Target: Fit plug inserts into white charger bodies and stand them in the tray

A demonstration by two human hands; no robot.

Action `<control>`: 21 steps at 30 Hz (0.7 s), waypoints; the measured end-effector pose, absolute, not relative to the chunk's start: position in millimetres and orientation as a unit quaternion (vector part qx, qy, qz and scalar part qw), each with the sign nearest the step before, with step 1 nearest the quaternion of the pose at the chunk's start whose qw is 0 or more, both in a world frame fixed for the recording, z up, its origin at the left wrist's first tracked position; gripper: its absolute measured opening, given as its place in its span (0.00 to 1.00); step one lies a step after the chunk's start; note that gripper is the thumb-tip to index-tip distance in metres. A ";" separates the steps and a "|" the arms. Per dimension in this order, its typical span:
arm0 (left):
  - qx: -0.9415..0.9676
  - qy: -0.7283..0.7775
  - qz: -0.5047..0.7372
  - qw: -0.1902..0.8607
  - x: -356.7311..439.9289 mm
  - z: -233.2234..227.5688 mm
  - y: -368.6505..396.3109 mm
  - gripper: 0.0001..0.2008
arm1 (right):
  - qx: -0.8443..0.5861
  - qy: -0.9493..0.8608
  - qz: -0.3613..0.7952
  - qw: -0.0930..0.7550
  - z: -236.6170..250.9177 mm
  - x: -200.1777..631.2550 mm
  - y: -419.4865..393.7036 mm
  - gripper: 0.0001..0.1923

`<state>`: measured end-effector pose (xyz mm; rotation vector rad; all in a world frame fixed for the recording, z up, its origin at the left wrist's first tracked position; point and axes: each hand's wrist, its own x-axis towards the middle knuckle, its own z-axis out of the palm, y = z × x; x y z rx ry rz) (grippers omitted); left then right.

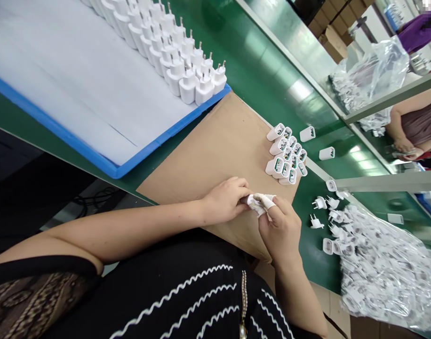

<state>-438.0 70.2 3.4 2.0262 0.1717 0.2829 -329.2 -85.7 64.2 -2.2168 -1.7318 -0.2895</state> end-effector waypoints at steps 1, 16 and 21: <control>0.845 0.074 0.116 0.516 -438.0 3.5 70.2 0.02 | -0.775 -0.604 -0.104 0.151 65.1 -329.1 -85.5 0.12; 0.843 0.080 0.100 0.523 -437.0 6.4 70.9 0.03 | -0.758 -0.613 -0.132 0.179 63.5 -325.9 -85.9 0.16; 0.841 0.079 0.102 0.525 -437.2 7.3 70.8 0.04 | -0.753 -0.624 -0.131 0.161 67.7 -329.2 -83.6 0.15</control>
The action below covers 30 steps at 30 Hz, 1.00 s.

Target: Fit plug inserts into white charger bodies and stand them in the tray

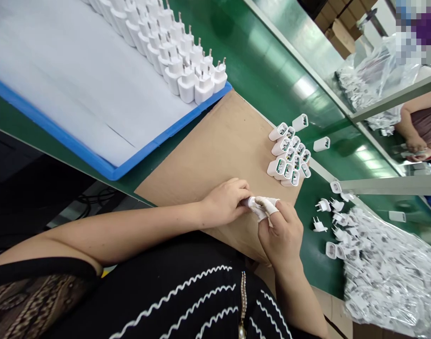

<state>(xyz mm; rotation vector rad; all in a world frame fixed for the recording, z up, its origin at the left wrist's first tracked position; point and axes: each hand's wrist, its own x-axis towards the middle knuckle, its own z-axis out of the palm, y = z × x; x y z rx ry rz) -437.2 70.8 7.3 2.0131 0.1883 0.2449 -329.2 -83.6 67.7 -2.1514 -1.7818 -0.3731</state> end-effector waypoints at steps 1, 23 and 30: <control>0.842 0.077 0.102 0.525 -437.3 7.4 70.8 0.04 | -0.755 -0.625 -0.122 0.159 68.1 -329.1 -83.0 0.15; 0.868 0.055 0.111 0.480 -432.7 13.9 64.7 0.09 | -0.794 -0.528 -0.058 0.296 42.0 -324.1 -90.6 0.23; 0.828 0.230 0.308 0.407 -500.5 56.6 144.2 0.15 | -0.899 -0.287 -0.135 0.303 46.3 -246.8 -173.9 0.36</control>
